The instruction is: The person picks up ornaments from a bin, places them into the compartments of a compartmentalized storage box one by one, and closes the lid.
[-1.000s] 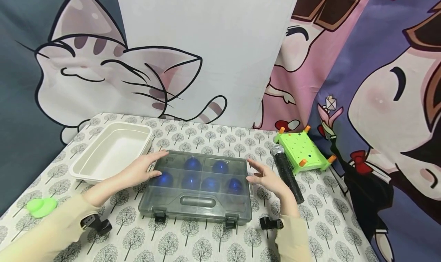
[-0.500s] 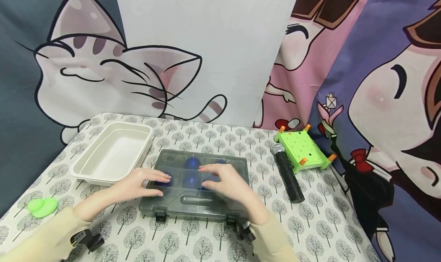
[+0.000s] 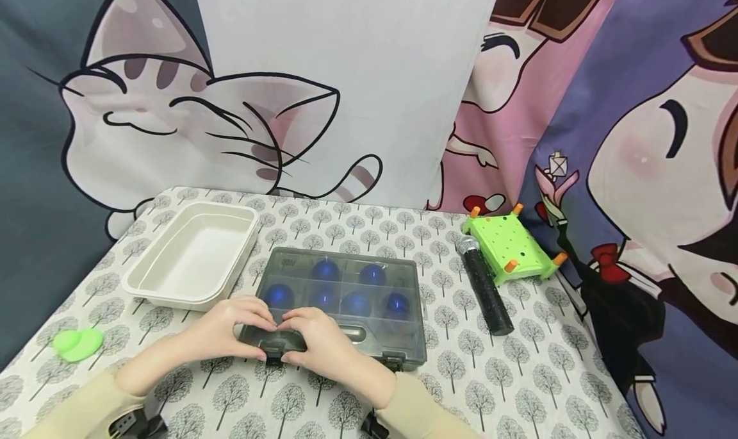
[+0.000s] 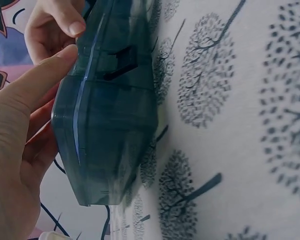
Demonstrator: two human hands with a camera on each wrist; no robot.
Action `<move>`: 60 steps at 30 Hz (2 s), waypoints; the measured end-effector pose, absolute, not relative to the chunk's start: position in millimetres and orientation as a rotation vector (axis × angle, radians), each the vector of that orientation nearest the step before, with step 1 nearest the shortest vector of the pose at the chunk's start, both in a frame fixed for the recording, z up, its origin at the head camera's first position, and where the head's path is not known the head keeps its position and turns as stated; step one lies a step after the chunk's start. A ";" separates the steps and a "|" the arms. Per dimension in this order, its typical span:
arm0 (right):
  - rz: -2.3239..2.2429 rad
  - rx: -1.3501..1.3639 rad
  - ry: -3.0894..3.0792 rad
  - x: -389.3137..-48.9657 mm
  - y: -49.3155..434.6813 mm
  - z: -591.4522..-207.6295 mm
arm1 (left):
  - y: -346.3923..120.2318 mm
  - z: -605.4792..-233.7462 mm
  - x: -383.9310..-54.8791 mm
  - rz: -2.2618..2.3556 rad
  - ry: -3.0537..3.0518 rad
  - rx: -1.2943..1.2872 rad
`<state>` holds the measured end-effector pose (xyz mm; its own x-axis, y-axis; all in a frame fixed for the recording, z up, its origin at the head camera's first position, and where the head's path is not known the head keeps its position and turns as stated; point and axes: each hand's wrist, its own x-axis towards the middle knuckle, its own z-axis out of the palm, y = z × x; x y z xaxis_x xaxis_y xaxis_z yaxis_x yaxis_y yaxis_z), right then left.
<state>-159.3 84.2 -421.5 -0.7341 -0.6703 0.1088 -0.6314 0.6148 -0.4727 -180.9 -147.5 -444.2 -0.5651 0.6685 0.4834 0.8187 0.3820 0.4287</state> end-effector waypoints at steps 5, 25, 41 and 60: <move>-0.741 -1.077 2.794 -156.9 79.9 -429.2 | -147.7 -448.1 -177.0 -0.959 -2.433 -1.286; -0.843 -1.122 2.786 -155.7 84.7 -442.2 | -147.8 -452.9 -173.1 -1.013 -2.550 -1.241; -0.820 -1.147 2.781 -156.8 87.1 -446.0 | -140.1 -456.9 -169.6 -0.940 -2.643 -1.185; -0.812 -1.116 2.768 -158.9 86.9 -444.0 | -123.7 -463.2 -165.2 -0.632 -2.600 -1.147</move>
